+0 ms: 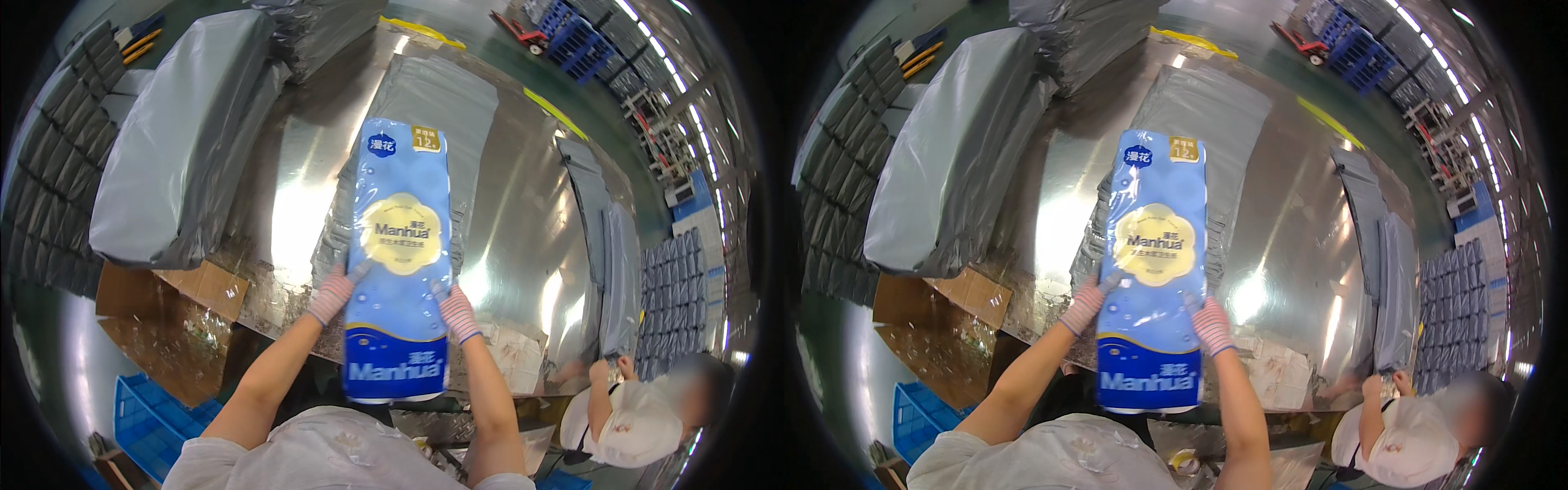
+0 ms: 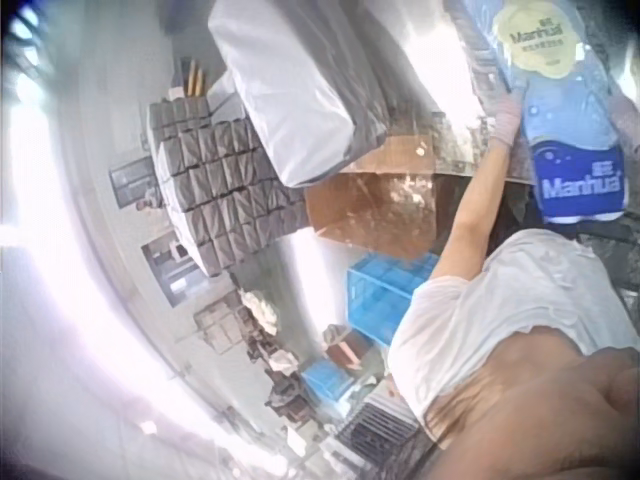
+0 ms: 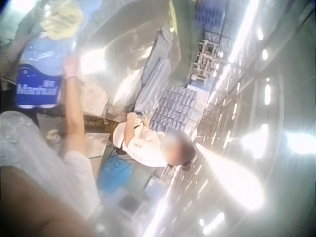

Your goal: The person places a pack of tissues into a gray shipping bag, folds the bag tightly around the pack by hand, and smooths the surface to remove air. They then place the completed package onto a stack on the work table and repeat the process with another pack of tissues from a nearby box.

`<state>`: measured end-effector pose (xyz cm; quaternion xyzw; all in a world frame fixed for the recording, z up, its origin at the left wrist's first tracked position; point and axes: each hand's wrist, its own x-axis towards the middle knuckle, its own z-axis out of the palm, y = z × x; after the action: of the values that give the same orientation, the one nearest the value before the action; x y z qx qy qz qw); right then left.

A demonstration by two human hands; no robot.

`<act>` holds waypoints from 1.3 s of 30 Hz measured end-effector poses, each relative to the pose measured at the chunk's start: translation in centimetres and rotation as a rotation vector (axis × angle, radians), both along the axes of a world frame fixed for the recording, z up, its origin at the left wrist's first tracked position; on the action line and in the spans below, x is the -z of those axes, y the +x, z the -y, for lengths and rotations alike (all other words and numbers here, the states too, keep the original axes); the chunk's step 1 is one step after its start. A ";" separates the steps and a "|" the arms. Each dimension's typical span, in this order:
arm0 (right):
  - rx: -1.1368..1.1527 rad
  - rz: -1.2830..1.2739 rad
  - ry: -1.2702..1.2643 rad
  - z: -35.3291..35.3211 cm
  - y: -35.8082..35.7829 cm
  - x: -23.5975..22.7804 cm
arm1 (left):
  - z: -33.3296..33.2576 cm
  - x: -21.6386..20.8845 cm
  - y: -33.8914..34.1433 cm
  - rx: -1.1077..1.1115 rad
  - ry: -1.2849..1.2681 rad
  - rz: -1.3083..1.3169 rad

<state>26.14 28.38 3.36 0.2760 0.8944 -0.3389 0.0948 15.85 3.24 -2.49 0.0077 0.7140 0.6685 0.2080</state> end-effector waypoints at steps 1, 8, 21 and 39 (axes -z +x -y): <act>-0.028 -0.005 -0.055 1.3 0.9 0.5 | 1.1 -1.7 0.0 0.003 0.022 0.046; -0.277 0.215 -0.455 1.1 -0.2 -5.1 | 9.7 -7.2 0.6 0.038 0.013 0.087; -0.217 -0.217 0.458 -12.9 -28.6 5.7 | 4.1 -4.7 -11.7 0.104 -0.434 -0.273; 0.090 -0.653 -0.011 -12.9 -27.1 0.9 | -10.9 -4.0 -34.6 0.386 -1.228 -1.029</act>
<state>-1.01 41.31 2.48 0.1917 0.8626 -0.4180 -0.2107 -18.74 14.10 1.52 0.3206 0.9445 0.0243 -0.0669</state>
